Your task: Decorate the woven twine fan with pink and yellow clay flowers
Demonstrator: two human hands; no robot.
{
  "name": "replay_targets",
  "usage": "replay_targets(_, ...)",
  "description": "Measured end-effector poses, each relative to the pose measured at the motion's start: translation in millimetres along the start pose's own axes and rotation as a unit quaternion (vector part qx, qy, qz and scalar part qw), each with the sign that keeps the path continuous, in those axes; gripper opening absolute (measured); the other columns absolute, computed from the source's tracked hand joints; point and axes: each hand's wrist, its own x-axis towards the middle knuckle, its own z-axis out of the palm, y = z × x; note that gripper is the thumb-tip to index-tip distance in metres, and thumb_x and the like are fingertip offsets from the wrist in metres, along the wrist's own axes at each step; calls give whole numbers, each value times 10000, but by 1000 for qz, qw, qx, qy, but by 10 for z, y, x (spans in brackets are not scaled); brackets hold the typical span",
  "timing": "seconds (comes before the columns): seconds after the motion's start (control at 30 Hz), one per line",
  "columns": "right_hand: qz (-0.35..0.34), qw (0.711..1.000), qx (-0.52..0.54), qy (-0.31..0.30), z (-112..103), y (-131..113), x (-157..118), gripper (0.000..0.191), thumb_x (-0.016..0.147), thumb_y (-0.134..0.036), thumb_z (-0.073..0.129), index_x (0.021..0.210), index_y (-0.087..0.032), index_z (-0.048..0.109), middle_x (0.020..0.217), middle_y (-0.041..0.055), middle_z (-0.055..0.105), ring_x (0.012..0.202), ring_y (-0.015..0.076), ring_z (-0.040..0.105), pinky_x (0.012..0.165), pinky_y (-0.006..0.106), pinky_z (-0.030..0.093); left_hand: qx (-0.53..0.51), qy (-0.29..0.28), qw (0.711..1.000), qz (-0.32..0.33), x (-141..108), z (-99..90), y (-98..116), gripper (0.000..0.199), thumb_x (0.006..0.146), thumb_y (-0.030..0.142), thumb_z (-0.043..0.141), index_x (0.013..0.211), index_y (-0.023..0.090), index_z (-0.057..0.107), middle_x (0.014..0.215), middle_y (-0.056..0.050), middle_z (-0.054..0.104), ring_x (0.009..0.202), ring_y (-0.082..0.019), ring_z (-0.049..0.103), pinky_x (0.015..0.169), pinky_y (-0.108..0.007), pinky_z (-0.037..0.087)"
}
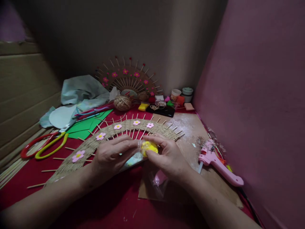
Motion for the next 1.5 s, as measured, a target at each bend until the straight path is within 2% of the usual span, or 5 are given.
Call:
replay_targets(0.47, 137, 969, 204, -2, 67, 25, -5, 301, 672, -214, 681, 971, -202, 708, 913, 43, 680, 748, 136, 623, 675, 277, 516, -37, -38, 996, -72, 61, -61, 70, 105, 844, 151, 533, 793, 132, 623, 702, -29, 606, 623, -109, 544, 569, -224, 436)
replay_targets(0.6, 142, 968, 208, 18, 58, 67, -2, 313, 660, -190, 691, 972, -197, 712, 902, 42, 682, 742, 137, 623, 663, 271, 507, -306, -128, 876, -351, 144, -198, 64, 142, 823, 273, 576, 757, 156, 622, 500, 49, 514, 409, -61, 422, 401, -176, 335)
replay_targets(0.7, 150, 961, 229, 21, 45, 100, 0, 319, 680, -183, 681, 995, -214, 709, 880, 34, 696, 752, 138, 634, 674, 266, 506, -395, -128, 810, -415, 187, -250, 28, 190, 813, 333, 609, 761, 153, 636, 440, 59, 490, 373, -52, 391, 391, -175, 297)
replay_targets(1.07, 71, 993, 85, 33, 39, 60, -5, 301, 709, -224, 644, 1002, -179, 695, 989, 73, 685, 874, 193, 634, 758, 334, 510, -99, -58, 984, -139, 107, -126, 35, 123, 848, 170, 575, 866, 145, 695, 752, -28, 638, 678, -107, 589, 626, -215, 461)
replay_targets(1.5, 41, 998, 43, 25, 35, 63, -16, 278, 738, -244, 616, 1003, -216, 692, 974, 61, 672, 834, 177, 620, 693, 318, 508, 109, -53, 993, -7, -14, 3, 23, 169, 897, 197, 477, 850, 140, 628, 703, -29, 591, 598, -111, 532, 545, -224, 425)
